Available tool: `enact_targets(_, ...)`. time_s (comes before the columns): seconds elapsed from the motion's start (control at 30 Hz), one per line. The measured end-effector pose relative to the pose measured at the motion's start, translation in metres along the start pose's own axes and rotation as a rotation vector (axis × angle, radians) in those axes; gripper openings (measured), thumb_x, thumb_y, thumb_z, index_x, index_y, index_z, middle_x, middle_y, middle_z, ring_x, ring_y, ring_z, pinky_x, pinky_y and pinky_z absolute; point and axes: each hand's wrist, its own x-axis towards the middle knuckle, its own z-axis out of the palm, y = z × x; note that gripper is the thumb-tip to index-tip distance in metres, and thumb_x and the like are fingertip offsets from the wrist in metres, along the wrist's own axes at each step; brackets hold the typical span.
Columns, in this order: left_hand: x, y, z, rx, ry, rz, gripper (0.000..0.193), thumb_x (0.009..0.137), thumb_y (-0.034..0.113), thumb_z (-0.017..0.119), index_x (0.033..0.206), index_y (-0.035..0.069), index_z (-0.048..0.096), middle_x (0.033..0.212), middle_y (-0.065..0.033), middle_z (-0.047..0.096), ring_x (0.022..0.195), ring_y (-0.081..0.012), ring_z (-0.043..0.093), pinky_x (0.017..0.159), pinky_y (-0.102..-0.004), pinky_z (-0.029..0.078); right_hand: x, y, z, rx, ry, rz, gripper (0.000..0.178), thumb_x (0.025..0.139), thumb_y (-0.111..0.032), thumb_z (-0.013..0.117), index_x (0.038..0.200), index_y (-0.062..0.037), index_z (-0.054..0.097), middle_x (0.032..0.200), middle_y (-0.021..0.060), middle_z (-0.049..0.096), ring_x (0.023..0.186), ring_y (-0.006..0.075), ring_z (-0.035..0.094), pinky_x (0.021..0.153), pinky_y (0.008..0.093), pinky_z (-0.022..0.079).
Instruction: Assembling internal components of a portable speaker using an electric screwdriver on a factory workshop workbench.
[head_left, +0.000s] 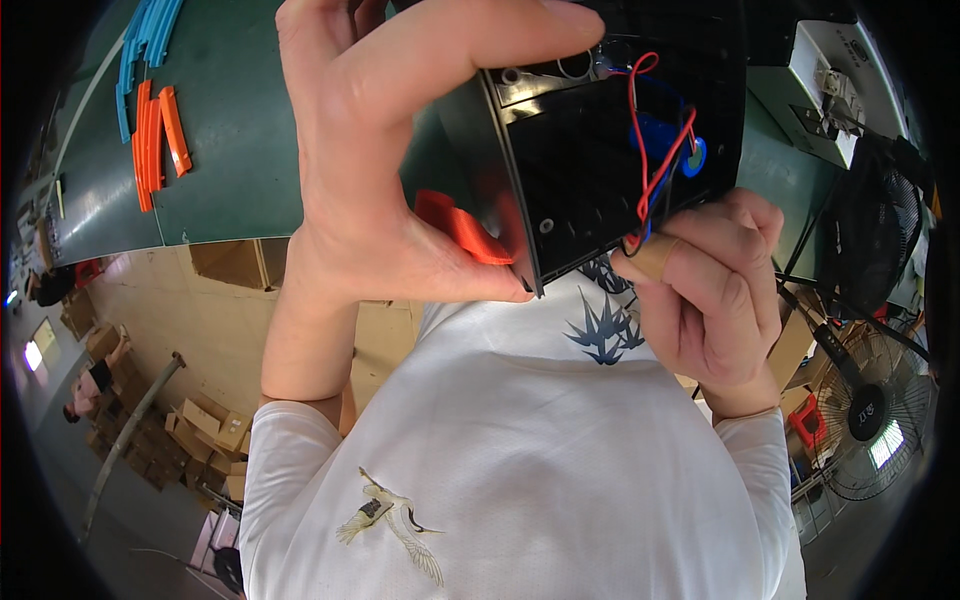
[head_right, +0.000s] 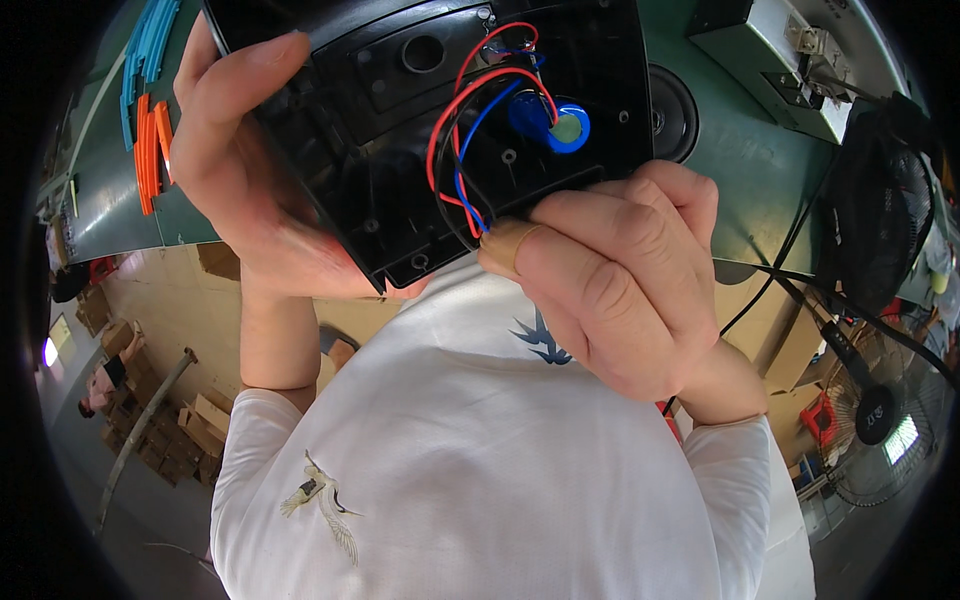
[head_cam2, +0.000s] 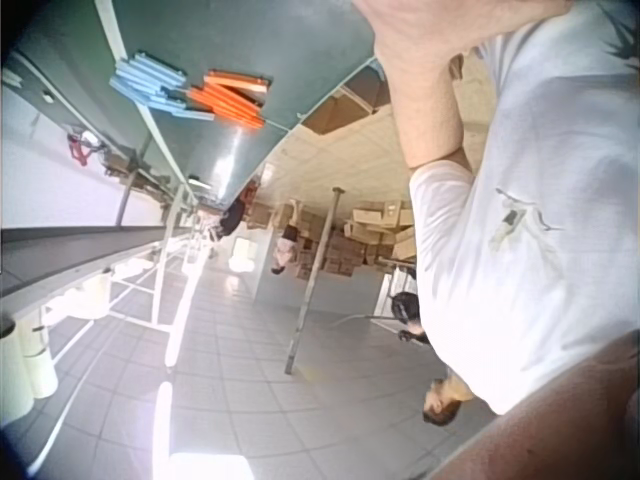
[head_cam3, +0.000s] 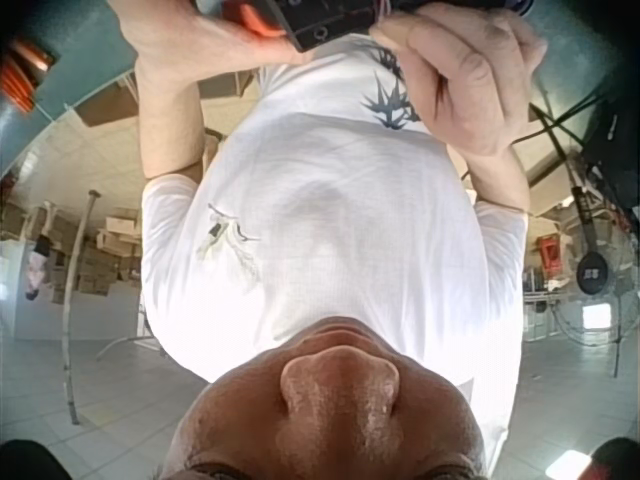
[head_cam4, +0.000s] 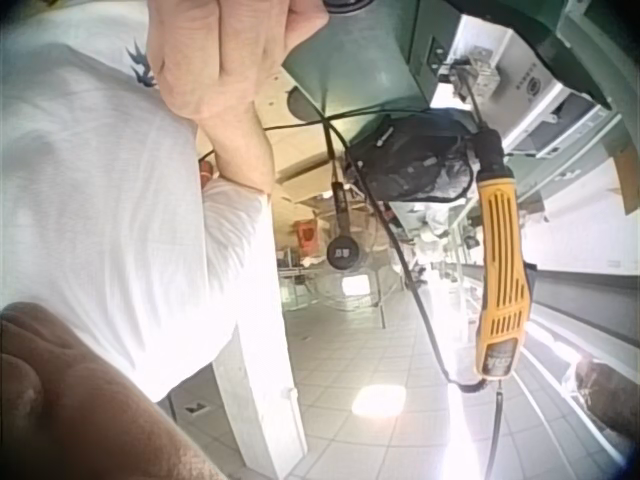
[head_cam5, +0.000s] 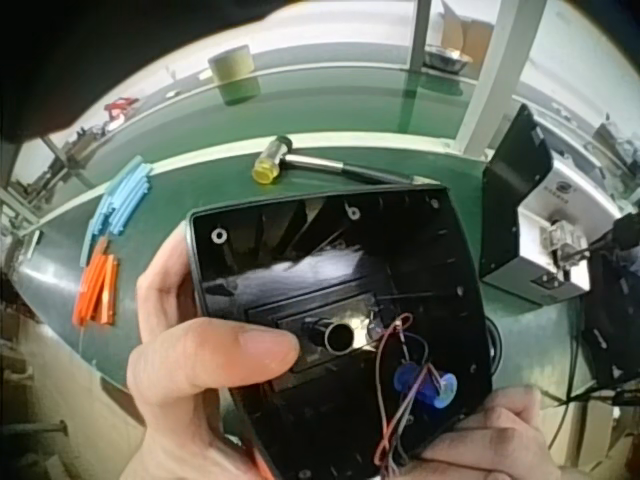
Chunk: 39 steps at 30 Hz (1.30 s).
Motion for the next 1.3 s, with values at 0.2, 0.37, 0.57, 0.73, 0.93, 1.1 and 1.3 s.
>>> enact_targets(0.2,-0.003,0.000,-0.006,-0.003,-0.005,-0.018,0.125,0.049,0.050,0.106,0.147,-0.002,0.046,0.151,-0.0235,0.042,0.137,-0.0320,0.052,0.114,-0.0412,0.042,0.000,0.000,-0.001,0.026,-0.007,0.016,0.030,0.069,-0.007,0.087,0.095,-0.0022,0.073,0.089,0.0078,0.072,0.068,0.0174,0.061,0.072,0.0308,0.039)
enact_targets(0.37,-0.001,0.000,-0.004,-0.005,-0.007,-0.031,0.125,0.049,0.049,0.106,0.147,-0.001,0.046,0.152,-0.0239,0.041,0.137,-0.0320,0.052,0.114,-0.0411,0.042,0.000,-0.004,-0.009,0.035,-0.135,0.081,0.030,0.081,0.001,0.085,0.106,-0.0043,0.069,0.094,0.0073,0.067,0.078,0.0216,0.063,0.081,0.0375,0.046)
enact_targets(0.57,0.001,0.000,-0.004,-0.003,-0.008,-0.045,0.125,0.049,0.048,0.106,0.146,-0.001,0.046,0.152,-0.0243,0.040,0.137,-0.0320,0.051,0.113,-0.0410,0.042,0.002,0.001,-0.003,0.028,-0.052,0.048,0.030,0.074,-0.008,0.089,0.100,-0.0018,0.074,0.091,0.0061,0.073,0.074,0.0175,0.063,0.074,0.0324,0.041)
enact_targets(0.73,0.000,0.011,-0.008,-0.001,-0.010,-0.057,0.124,0.048,0.047,0.107,0.146,-0.001,0.047,0.153,-0.0247,0.039,0.138,-0.0320,0.051,0.113,-0.0409,0.042,0.003,0.000,-0.004,0.017,-0.067,0.045,0.033,0.074,-0.007,0.089,0.103,-0.0018,0.074,0.091,0.0067,0.073,0.075,0.0177,0.062,0.075,0.0331,0.041)
enact_targets(0.93,-0.002,0.012,-0.008,0.002,-0.001,-0.073,0.124,0.048,0.046,0.107,0.146,-0.001,0.047,0.154,-0.0245,0.037,0.138,-0.0316,0.051,0.114,-0.0410,0.042,0.003,0.001,-0.003,0.023,-0.083,0.035,0.034,0.073,-0.007,0.089,0.104,-0.0022,0.074,0.094,0.0079,0.073,0.072,0.0172,0.060,0.075,0.0326,0.040)
enact_targets(1.1,-0.003,0.008,-0.008,0.034,-0.032,-0.036,0.124,0.046,0.044,0.107,0.146,0.000,0.047,0.156,-0.0236,0.036,0.137,-0.0312,0.051,0.114,-0.0413,0.043,0.004,-0.001,-0.002,0.009,-0.065,0.021,0.034,0.073,-0.007,0.089,0.104,-0.0025,0.074,0.094,0.0080,0.073,0.071,0.0171,0.060,0.075,0.0322,0.040)
enact_targets(1.3,0.003,0.030,-0.007,0.073,0.049,-0.372,0.124,0.045,0.043,0.108,0.146,0.001,0.049,0.156,-0.0234,0.036,0.138,-0.0304,0.051,0.114,-0.0424,0.043,0.006,-0.002,-0.002,-0.011,-0.100,0.055,0.032,0.074,-0.006,0.088,0.103,-0.0030,0.074,0.095,0.0077,0.072,0.070,0.0175,0.060,0.076,0.0323,0.041)
